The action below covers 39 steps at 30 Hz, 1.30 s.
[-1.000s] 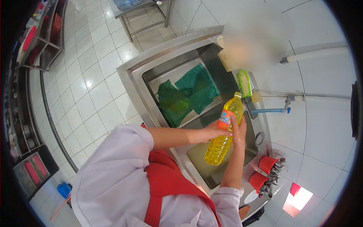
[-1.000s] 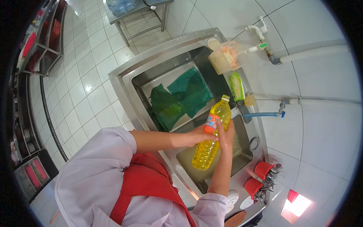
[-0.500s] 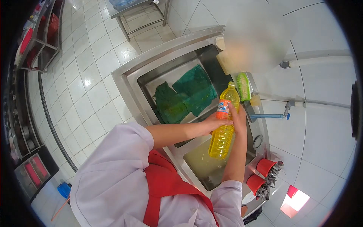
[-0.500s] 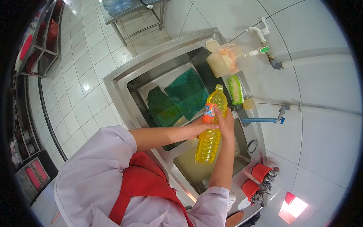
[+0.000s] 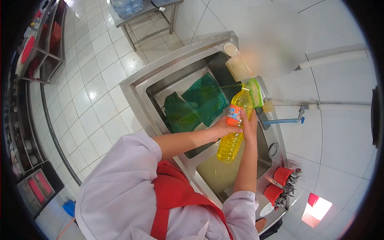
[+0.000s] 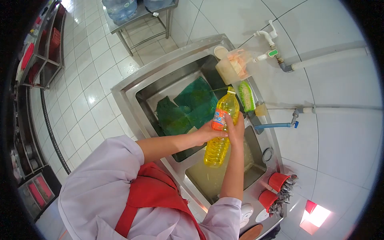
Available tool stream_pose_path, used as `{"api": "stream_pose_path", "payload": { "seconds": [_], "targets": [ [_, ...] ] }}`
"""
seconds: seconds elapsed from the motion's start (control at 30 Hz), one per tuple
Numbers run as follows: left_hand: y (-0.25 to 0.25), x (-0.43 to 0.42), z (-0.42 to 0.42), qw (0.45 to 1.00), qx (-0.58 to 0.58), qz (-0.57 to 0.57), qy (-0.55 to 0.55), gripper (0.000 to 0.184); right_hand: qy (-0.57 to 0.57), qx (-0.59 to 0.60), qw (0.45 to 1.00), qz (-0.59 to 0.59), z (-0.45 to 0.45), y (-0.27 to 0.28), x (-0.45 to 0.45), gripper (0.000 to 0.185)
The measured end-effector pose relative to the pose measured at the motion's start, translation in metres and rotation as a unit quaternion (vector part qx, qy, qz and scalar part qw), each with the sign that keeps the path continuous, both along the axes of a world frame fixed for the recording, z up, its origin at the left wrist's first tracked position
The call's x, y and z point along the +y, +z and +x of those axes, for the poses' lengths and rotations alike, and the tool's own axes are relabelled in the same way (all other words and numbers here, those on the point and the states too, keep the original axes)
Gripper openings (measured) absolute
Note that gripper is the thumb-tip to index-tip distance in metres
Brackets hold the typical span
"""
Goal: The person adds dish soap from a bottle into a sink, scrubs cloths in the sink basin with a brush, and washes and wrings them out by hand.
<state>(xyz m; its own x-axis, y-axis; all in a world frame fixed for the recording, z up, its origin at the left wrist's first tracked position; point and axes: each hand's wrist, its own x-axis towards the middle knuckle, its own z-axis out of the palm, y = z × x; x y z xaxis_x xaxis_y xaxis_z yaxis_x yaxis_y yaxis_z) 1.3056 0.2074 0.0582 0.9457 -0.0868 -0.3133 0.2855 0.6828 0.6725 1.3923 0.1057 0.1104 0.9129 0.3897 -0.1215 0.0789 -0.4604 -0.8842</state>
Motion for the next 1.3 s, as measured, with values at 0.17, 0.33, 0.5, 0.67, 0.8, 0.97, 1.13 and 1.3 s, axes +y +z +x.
{"api": "stream_pose_path", "payload": {
  "seconds": [0.17,0.33,0.5,0.67,0.8,0.97,1.13,1.3],
  "targets": [
    [0.009,-0.006,0.002,0.980,-0.071,0.187,0.007,0.080,-0.059,-0.227,0.972,0.035,-0.003,0.020,-0.016,0.036],
    [0.032,-0.017,-0.008,0.937,-0.150,0.315,-0.018,0.085,-0.015,-0.413,0.907,-0.080,-0.019,0.109,-0.022,0.027],
    [0.018,-0.031,-0.016,0.899,-0.212,0.384,-0.016,0.083,0.157,-0.354,0.879,-0.279,-0.050,0.147,-0.048,0.034],
    [0.016,-0.035,-0.025,0.867,-0.290,0.405,-0.015,0.079,0.220,-0.280,0.891,-0.282,-0.081,0.174,-0.075,0.042],
    [0.007,-0.038,-0.028,0.841,-0.329,0.430,0.003,0.077,0.194,-0.259,0.899,-0.296,-0.089,0.178,-0.088,0.034],
    [0.006,-0.040,-0.036,0.833,-0.322,0.449,0.017,0.079,0.110,-0.378,0.806,-0.442,-0.091,0.148,-0.082,0.030],
    [0.010,-0.059,-0.041,0.832,-0.276,0.481,0.029,0.085,-0.028,-0.371,0.774,-0.511,-0.092,0.144,-0.074,0.044],
    [0.002,-0.086,-0.053,0.817,-0.248,0.509,0.109,0.081,0.020,-0.383,0.851,-0.360,-0.085,0.133,-0.100,0.040]
  ]
}}
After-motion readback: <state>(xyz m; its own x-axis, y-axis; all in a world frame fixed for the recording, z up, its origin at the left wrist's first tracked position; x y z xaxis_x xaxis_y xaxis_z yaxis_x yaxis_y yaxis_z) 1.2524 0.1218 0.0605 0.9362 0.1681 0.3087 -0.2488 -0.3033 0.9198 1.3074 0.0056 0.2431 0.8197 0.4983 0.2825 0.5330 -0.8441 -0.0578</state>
